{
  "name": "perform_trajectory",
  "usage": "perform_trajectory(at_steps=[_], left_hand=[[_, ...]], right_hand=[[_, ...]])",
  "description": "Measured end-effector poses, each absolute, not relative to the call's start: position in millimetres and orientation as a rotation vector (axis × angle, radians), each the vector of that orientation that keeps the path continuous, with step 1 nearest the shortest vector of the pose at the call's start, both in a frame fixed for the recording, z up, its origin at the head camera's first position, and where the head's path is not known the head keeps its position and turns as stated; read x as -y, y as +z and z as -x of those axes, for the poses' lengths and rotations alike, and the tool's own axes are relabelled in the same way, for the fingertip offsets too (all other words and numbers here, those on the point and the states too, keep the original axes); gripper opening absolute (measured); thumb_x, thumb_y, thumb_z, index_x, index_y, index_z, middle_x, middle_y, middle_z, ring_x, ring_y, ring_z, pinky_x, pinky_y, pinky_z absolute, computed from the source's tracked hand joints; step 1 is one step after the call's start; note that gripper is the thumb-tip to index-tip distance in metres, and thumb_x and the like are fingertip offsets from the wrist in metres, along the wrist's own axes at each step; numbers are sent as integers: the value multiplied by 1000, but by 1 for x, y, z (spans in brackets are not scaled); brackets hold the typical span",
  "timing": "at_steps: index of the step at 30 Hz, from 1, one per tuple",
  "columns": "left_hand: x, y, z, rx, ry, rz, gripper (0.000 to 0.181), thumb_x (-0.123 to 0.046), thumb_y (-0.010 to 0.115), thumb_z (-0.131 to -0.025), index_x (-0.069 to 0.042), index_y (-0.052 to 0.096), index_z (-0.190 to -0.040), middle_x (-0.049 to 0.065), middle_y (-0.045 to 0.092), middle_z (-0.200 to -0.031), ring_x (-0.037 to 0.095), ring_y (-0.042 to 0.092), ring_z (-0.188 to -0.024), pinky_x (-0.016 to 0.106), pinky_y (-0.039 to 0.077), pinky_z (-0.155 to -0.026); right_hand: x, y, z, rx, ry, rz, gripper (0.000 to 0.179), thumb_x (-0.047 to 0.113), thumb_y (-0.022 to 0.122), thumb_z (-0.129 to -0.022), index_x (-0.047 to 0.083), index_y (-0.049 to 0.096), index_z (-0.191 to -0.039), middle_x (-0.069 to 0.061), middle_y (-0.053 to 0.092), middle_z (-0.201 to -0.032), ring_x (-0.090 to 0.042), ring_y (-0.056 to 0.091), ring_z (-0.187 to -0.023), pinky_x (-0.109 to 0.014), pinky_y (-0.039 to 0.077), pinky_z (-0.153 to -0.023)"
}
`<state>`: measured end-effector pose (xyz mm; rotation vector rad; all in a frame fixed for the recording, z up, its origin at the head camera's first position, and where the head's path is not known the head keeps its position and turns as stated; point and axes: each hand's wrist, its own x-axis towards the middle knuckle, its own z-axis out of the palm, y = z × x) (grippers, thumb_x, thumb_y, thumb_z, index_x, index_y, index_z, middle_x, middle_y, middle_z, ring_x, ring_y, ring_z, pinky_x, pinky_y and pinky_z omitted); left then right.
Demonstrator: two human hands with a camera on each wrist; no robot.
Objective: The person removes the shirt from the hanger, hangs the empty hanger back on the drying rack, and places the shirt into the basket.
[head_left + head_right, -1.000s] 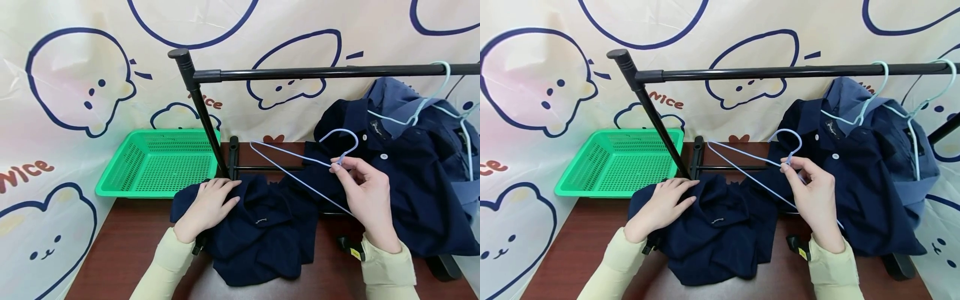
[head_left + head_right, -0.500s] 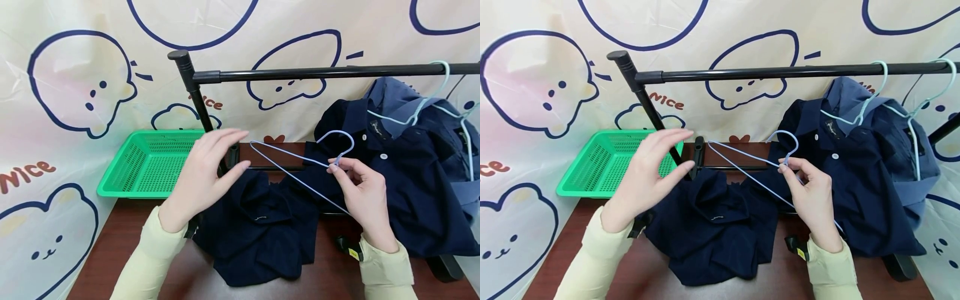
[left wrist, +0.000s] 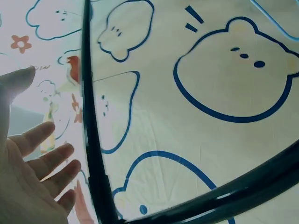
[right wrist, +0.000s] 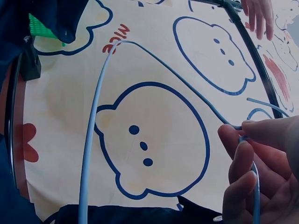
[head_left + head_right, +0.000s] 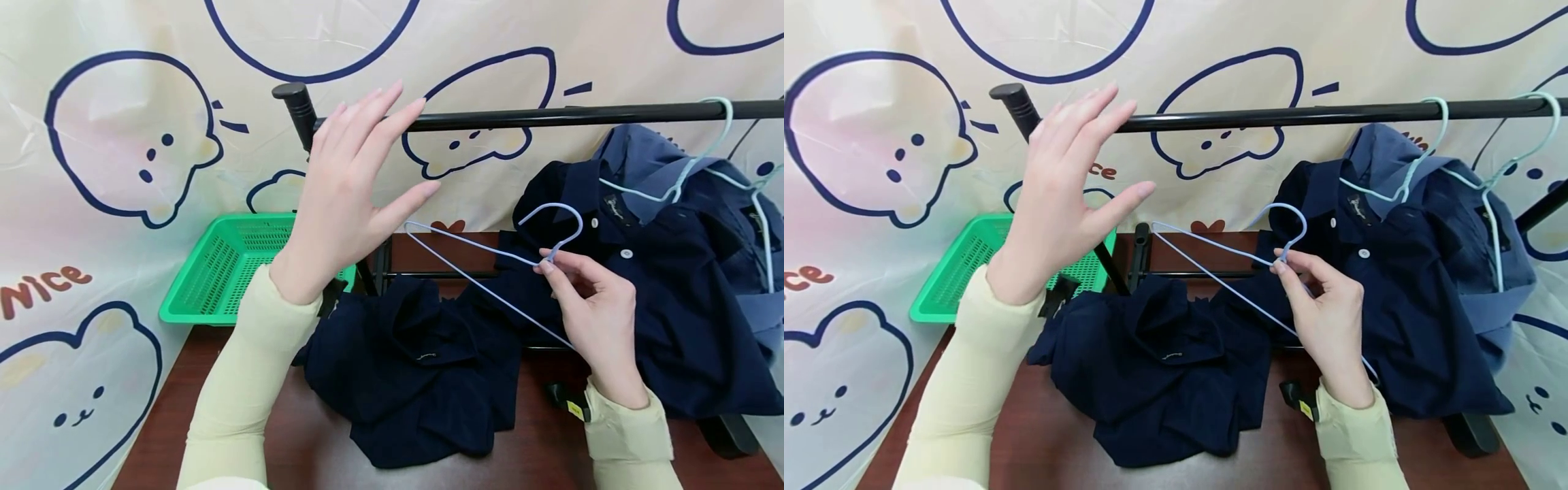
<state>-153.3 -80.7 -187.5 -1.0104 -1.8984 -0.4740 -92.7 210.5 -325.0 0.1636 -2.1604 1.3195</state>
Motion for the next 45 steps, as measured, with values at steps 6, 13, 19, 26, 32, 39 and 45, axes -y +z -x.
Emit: perform_trajectory(at_steps=[6, 13, 19, 26, 32, 39, 45], left_hand=[[69, -184, 178, 1957, -414, 959, 71, -55, 58, -85, -9, 48, -138, 11, 42, -142, 20, 34, -131, 36, 11, -109], [57, -196, 194, 1948, -370, 843, 58, -60, 53, -86, -25, 57, -132, 0, 51, -135, 16, 47, -119, 36, 24, -99], [49, -199, 196, 1903, -416, 794, 50, -58, 55, -86, -29, 63, -125, -3, 59, -125, 13, 50, -114, 36, 28, -95], [45, -195, 193, 1858, -476, 759, 31, -41, 55, -93, -26, 69, -116, -6, 67, -110, 10, 57, -103, 35, 31, -88], [44, -195, 196, 1856, -506, 741, 27, -39, 57, -93, -28, 70, -114, -9, 68, -100, 10, 60, -95, 34, 32, -86], [47, -195, 197, 1878, -501, 728, 27, -40, 56, -93, -30, 70, -114, -11, 68, -102, 9, 60, -94, 34, 32, -86], [48, -195, 197, 1878, -502, 722, 27, -40, 56, -93, -30, 70, -113, -11, 68, -99, 10, 60, -90, 35, 32, -83]], right_hand=[[-210, -324, 94, 2141, 1310, -139, 19, 12, 69, -85, 13, 72, -104, -3, 70, -96, -10, 62, -69, -17, 45, -57], [-210, -322, 96, 2106, 1300, -164, 18, 11, 71, -84, 12, 73, -102, -2, 70, -95, -11, 62, -65, -17, 46, -56], [-213, -317, 100, 2069, 1279, -179, 18, 12, 72, -83, 12, 73, -102, 0, 70, -95, -14, 60, -60, -18, 46, -54], [-211, -305, 106, 1996, 1266, -172, 17, 10, 72, -83, 9, 73, -100, -7, 70, -91, -15, 59, -57, -17, 46, -55], [-202, -290, 106, 1944, 1284, -176, 16, 5, 70, -83, 2, 72, -99, -12, 70, -89, -14, 59, -56, -16, 46, -55], [-189, -265, 99, 1866, 1300, -139, 18, 2, 69, -83, -3, 69, -101, -16, 69, -84, -10, 57, -55, -15, 44, -55], [-191, -252, 101, 1798, 1306, -107, 18, 3, 69, -83, -2, 69, -101, -15, 70, -85, -10, 58, -56, -16, 45, -57]])
